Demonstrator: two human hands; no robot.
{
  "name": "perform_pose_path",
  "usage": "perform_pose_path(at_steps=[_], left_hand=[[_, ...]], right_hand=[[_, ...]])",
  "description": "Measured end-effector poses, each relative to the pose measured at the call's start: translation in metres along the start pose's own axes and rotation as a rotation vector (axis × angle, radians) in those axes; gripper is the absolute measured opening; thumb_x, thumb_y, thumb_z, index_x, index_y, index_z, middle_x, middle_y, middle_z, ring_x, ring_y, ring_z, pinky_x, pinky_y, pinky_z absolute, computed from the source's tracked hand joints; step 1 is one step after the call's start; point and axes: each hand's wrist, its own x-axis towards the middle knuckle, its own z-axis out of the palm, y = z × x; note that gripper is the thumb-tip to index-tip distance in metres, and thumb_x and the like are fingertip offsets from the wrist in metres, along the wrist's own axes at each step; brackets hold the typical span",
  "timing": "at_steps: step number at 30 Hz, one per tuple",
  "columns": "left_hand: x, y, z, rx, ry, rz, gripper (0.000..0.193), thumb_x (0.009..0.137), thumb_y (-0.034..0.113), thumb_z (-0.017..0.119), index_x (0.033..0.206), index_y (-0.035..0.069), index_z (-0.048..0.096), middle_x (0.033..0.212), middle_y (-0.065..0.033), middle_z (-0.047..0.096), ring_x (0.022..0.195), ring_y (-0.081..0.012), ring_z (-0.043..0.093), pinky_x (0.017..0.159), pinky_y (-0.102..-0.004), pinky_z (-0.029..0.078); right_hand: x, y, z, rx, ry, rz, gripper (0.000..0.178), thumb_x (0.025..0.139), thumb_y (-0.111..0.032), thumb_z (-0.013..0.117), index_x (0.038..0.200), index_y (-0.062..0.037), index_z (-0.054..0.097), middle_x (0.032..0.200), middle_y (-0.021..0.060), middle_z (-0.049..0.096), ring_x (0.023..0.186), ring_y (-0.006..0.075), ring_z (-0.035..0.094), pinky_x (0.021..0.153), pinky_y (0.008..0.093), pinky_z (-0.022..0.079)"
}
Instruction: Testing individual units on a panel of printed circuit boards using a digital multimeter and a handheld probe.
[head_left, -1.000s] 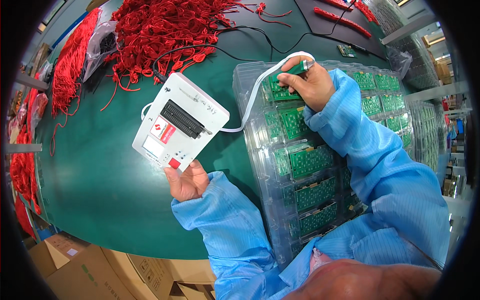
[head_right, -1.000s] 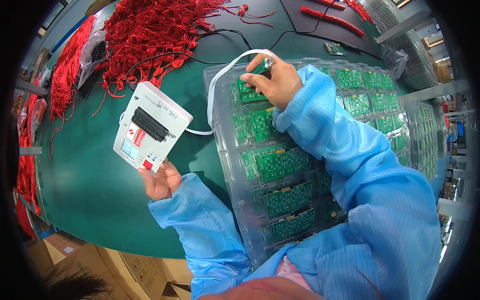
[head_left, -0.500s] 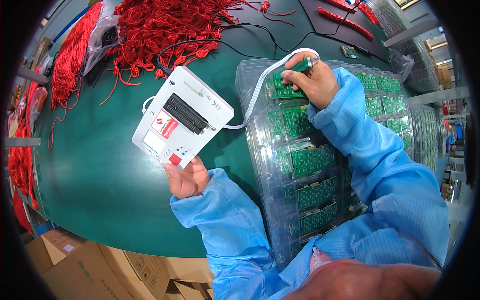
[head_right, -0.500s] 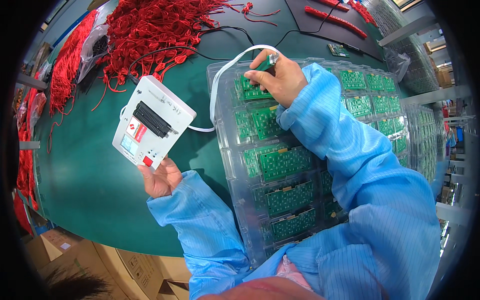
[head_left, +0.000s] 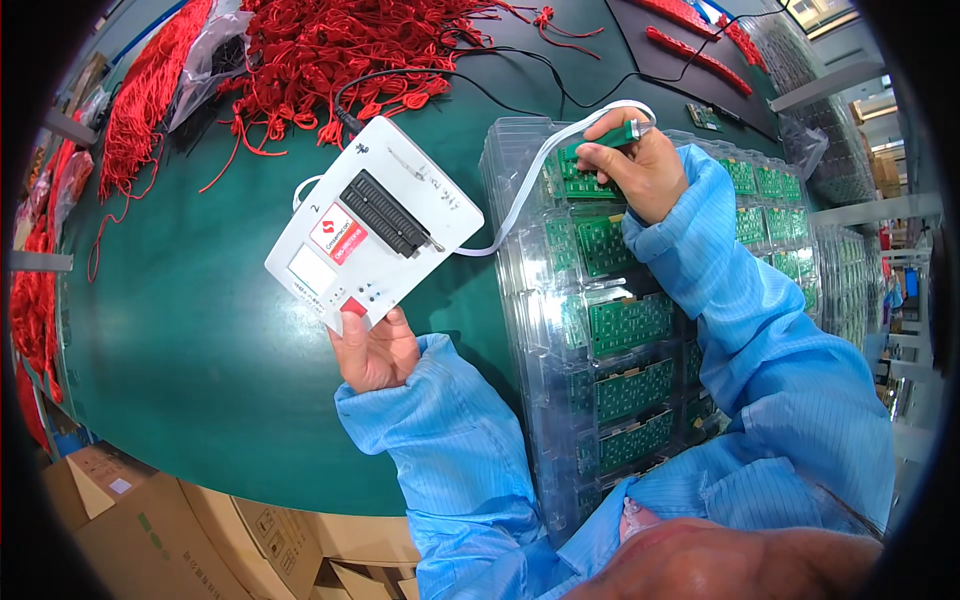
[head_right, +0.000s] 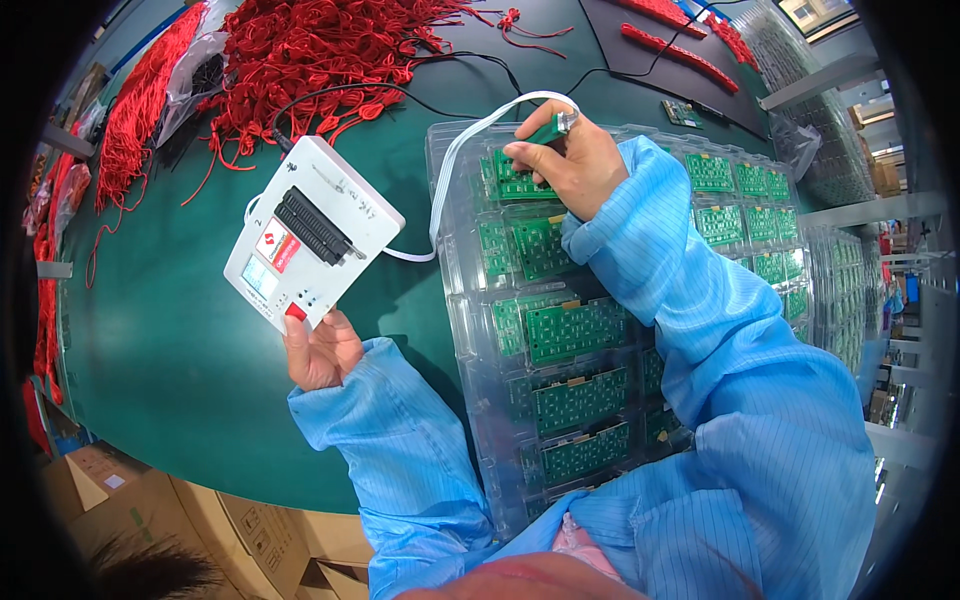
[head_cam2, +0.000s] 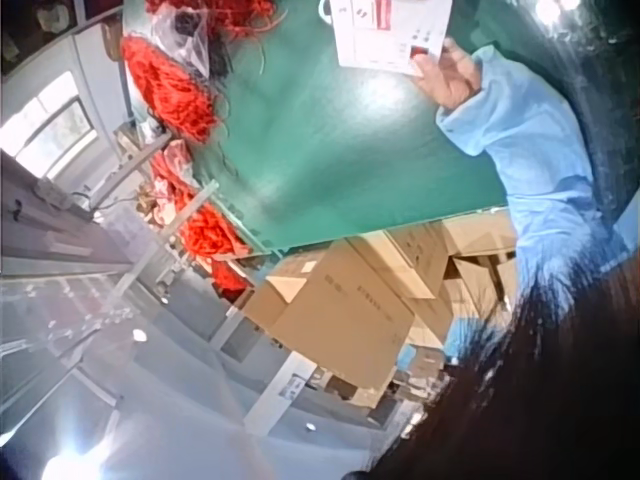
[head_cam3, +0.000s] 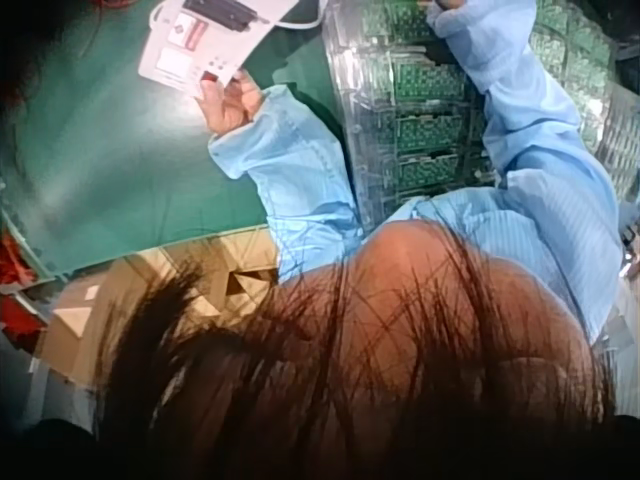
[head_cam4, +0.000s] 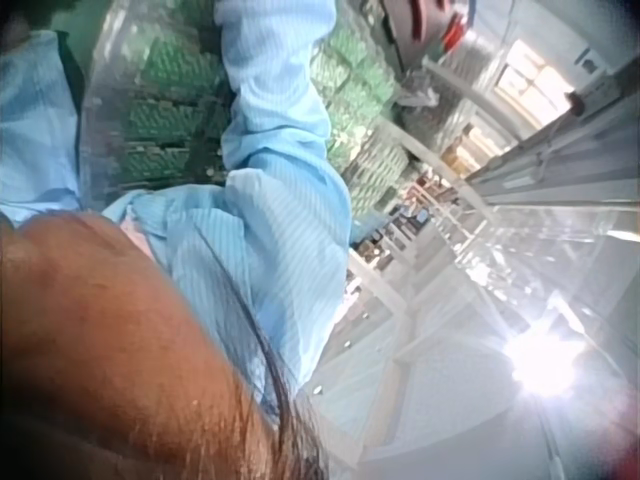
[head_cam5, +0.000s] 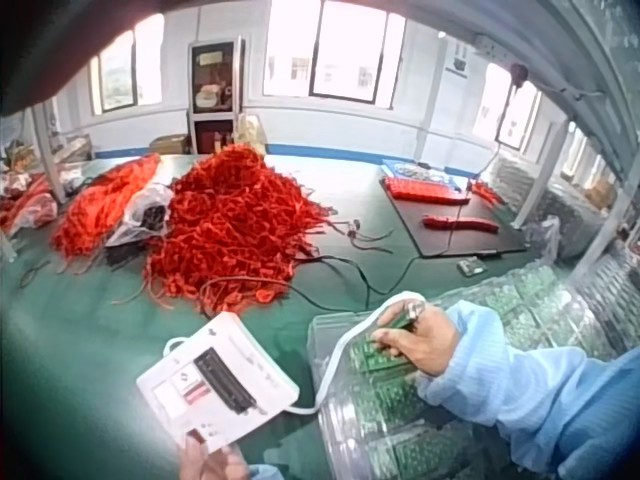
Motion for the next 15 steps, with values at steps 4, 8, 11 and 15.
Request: perform_pose_path(at_steps=[4,8,11,15], left_hand=[[0.002,-0.001,0.000,0.106,0.029,0.002,0.050,0.079,0.013,0.056,0.123,0.004,0.033,0.109,-0.0146,0.051,0.093,-0.0262,0.055,0.065,-0.0254,0.050],[0.004,0.001,-0.004,0.016,-0.051,-0.043,0.049,0.080,0.013,0.054,0.123,0.004,0.032,0.108,-0.0145,0.051,0.093,-0.0260,0.055,0.064,-0.0253,0.050],[0.000,0.005,-0.005,0.022,-0.022,-0.018,0.049,0.080,0.013,0.054,0.123,0.004,0.032,0.108,-0.0147,0.051,0.094,-0.0264,0.054,0.064,-0.0252,0.050],[0.001,-0.005,-0.001,-0.016,-0.007,-0.053,0.048,0.080,0.013,0.054,0.123,0.004,0.033,0.108,-0.0149,0.051,0.095,-0.0269,0.054,0.064,-0.0250,0.050]], right_hand=[[0.000,0.002,-0.003,0.011,0.003,0.012,0.013,0.076,0.000,0.056,0.086,-0.0054,0.049,0.070,0.0065,0.057,0.059,0.0086,0.048,0.054,0.0173,0.040],[0.002,0.004,-0.001,-0.082,0.041,-0.031,0.013,0.075,0.000,0.057,0.085,-0.0051,0.050,0.071,0.0061,0.056,0.060,0.0096,0.049,0.055,0.0190,0.041],[0.002,0.005,0.005,-0.054,0.009,-0.052,0.013,0.075,0.000,0.058,0.085,-0.0049,0.051,0.072,0.0059,0.056,0.061,0.0100,0.049,0.055,0.0197,0.042],[-0.001,-0.002,-0.006,-0.102,0.053,-0.031,0.014,0.074,0.000,0.058,0.084,-0.0048,0.051,0.073,0.0059,0.056,0.062,0.0104,0.050,0.056,0.0203,0.042]])
